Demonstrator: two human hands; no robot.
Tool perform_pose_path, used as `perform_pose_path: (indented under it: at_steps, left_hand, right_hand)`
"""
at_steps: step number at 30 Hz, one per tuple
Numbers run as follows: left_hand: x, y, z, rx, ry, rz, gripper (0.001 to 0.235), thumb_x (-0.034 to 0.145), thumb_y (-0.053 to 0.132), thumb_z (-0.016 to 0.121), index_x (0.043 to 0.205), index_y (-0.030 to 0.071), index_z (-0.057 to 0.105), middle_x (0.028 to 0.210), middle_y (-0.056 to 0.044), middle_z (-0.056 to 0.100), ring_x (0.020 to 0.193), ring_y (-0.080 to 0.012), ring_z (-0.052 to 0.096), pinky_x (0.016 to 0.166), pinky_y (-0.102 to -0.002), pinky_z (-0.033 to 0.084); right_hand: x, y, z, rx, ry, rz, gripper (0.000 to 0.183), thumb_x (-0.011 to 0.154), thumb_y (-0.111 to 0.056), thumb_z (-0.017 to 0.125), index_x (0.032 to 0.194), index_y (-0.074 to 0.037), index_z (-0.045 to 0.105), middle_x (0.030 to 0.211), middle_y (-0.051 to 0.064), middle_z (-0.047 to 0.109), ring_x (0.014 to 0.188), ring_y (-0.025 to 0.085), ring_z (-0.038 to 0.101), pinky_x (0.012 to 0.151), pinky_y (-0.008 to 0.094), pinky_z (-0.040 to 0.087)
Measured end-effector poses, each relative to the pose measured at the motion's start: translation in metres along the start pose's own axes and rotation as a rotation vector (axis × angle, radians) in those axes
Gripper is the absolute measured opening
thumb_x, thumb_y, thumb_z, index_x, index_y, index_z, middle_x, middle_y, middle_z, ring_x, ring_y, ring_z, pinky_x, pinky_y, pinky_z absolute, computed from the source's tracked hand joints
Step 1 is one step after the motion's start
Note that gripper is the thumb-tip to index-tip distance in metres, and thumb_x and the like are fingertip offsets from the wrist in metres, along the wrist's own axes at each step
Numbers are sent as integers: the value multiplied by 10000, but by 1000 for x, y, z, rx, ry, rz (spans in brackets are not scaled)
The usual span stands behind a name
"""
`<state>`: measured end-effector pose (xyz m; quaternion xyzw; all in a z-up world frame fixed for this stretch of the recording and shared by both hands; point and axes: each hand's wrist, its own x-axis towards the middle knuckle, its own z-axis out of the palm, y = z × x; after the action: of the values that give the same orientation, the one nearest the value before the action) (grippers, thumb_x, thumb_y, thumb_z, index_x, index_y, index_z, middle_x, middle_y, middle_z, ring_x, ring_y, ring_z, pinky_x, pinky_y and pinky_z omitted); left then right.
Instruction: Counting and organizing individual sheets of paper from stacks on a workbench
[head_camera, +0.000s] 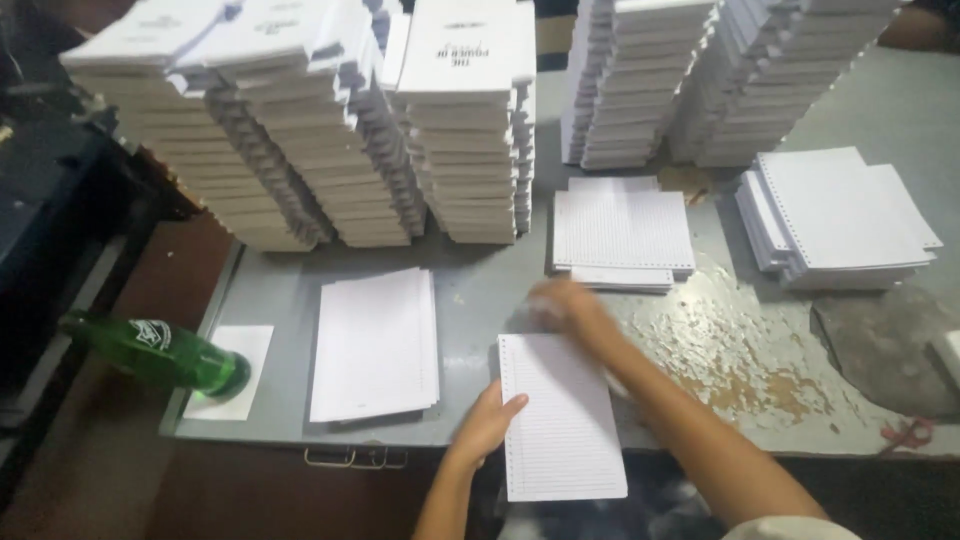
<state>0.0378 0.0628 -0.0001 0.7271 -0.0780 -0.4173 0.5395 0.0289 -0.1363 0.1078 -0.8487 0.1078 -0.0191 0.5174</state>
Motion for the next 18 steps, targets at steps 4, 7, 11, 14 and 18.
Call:
perform_pose_path:
  at_steps: [4, 7, 11, 14, 18]
  left_hand:
    - [-19, 25, 1, 2, 3, -54, 454, 1002, 265, 497, 1436, 138, 548, 1418, -19, 675, 1276, -187, 653, 1043, -332, 494]
    - [-23, 36, 0, 44, -3, -110, 458, 1018, 279, 490, 1456, 149, 522, 1462, -20, 644, 1319, -202, 632, 1075, -388, 505]
    - [-6, 11, -1, -24, -7, -30, 487, 999, 270, 517, 1461, 117, 521, 1469, -40, 631, 1333, -210, 612, 1091, -368, 485]
    - [-6, 3, 1, -67, 1, 10, 474, 987, 254, 532, 1433, 94, 548, 1437, -54, 655, 1293, -205, 639, 1059, -338, 498]
    - [-1, 1, 1, -116, -13, 36, 492, 990, 244, 528, 1456, 84, 526, 1447, -76, 644, 1303, -226, 635, 1072, -353, 504]
  right_hand:
    - [51, 57, -50, 167, 322, 216, 458, 956, -204, 512, 1398, -86, 492, 1366, 108, 538, 1075, 197, 584, 882, 326, 537]
    - [93, 158, -89, -633, 261, -218, 545, 826, -202, 777, 1335, -88, 622, 1574, 178, 431, 1486, 357, 309, 1214, 536, 275]
    - [103, 177, -98, -1213, 204, -566, 371, 880, -204, 714, 1203, -61, 604, 1324, 138, 531, 1266, 341, 468, 1072, 449, 411]
    - [100, 177, -95, -1761, 245, -849, 288, 875, -37, 658, 1159, -22, 612, 1224, 134, 588, 1094, 326, 588, 983, 432, 522]
    - [113, 190, -108, -1188, -19, -409, 727, 819, 100, 630, 1496, -32, 401, 1463, 222, 504, 1329, 372, 511, 1047, 409, 553]
